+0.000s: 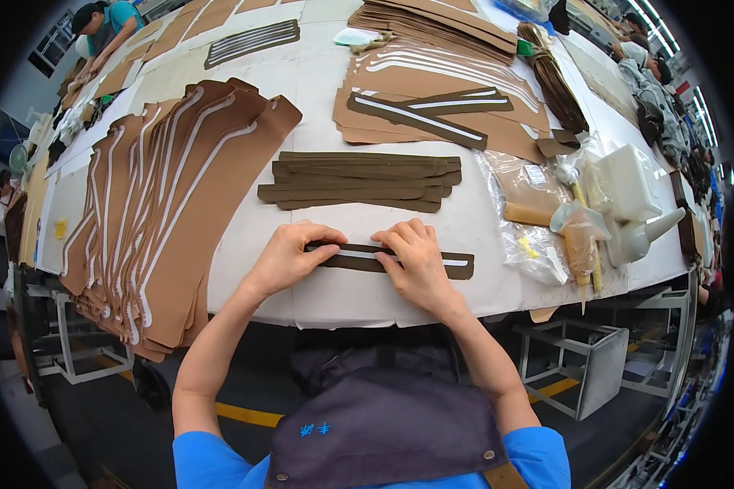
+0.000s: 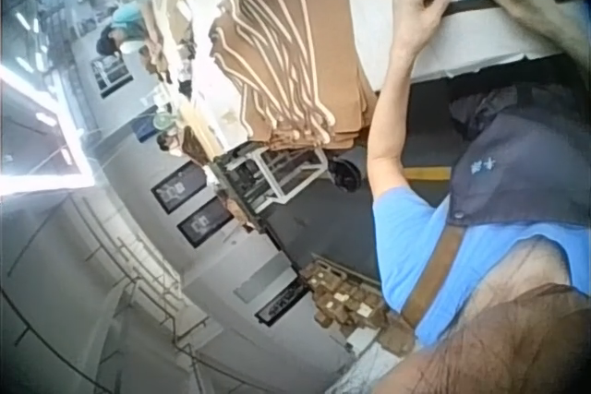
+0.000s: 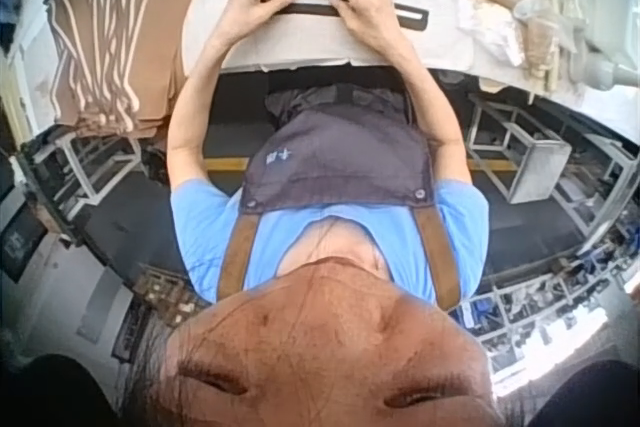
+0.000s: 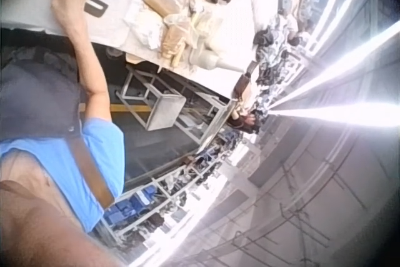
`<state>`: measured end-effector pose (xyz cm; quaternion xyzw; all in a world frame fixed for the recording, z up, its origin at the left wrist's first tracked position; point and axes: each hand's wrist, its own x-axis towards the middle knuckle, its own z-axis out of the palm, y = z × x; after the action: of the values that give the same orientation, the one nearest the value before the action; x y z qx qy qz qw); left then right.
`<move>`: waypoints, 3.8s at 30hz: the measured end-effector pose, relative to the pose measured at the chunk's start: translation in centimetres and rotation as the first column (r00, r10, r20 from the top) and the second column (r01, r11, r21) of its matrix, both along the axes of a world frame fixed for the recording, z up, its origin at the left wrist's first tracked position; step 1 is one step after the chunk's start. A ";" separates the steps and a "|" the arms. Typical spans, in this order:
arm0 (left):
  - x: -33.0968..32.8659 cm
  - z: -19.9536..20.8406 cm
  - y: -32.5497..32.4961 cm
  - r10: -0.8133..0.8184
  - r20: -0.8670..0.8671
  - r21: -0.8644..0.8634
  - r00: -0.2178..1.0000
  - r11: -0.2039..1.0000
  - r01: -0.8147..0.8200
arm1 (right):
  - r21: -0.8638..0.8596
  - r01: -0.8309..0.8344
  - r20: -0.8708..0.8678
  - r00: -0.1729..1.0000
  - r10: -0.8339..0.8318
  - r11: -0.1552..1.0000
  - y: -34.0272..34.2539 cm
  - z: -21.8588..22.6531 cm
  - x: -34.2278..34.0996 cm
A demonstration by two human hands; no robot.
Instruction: Manually folding and pressing thin leather strips to prepare them for assembly.
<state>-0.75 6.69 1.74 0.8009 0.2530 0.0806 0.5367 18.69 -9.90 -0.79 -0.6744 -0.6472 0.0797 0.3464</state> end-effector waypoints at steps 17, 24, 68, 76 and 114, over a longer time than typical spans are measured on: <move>1.8 -2.8 -0.4 -0.347 0.204 0.646 0.916 0.751 0.140 | 0.092 -0.065 0.014 0.998 0.064 0.994 -0.1 -1.1 0.4; 1.0 -3.0 -0.5 -0.425 0.194 0.804 0.884 0.585 0.105 | 0.135 -0.267 0.192 0.952 0.239 0.954 -0.7 -0.9 1.7; -7.6 -1.6 -7.1 0.098 -0.401 0.731 0.911 0.633 0.254 | -0.405 0.175 0.422 0.906 0.014 0.897 -13.2 1.7 6.4; -1.8 -0.3 -6.7 0.034 0.041 0.812 0.999 0.581 -0.053 | -0.258 0.078 0.351 0.936 0.018 0.963 -9.7 2.5 4.5; 2.6 1.4 4.5 0.164 0.013 0.136 0.986 0.977 -0.165 | 0.134 0.114 0.398 0.903 -0.159 0.984 -0.6 3.7 16.7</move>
<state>1.83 11.16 3.11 0.8121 0.3119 0.1424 0.4721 35.43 -10.53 2.88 -0.7004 -0.6595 -0.1217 0.2444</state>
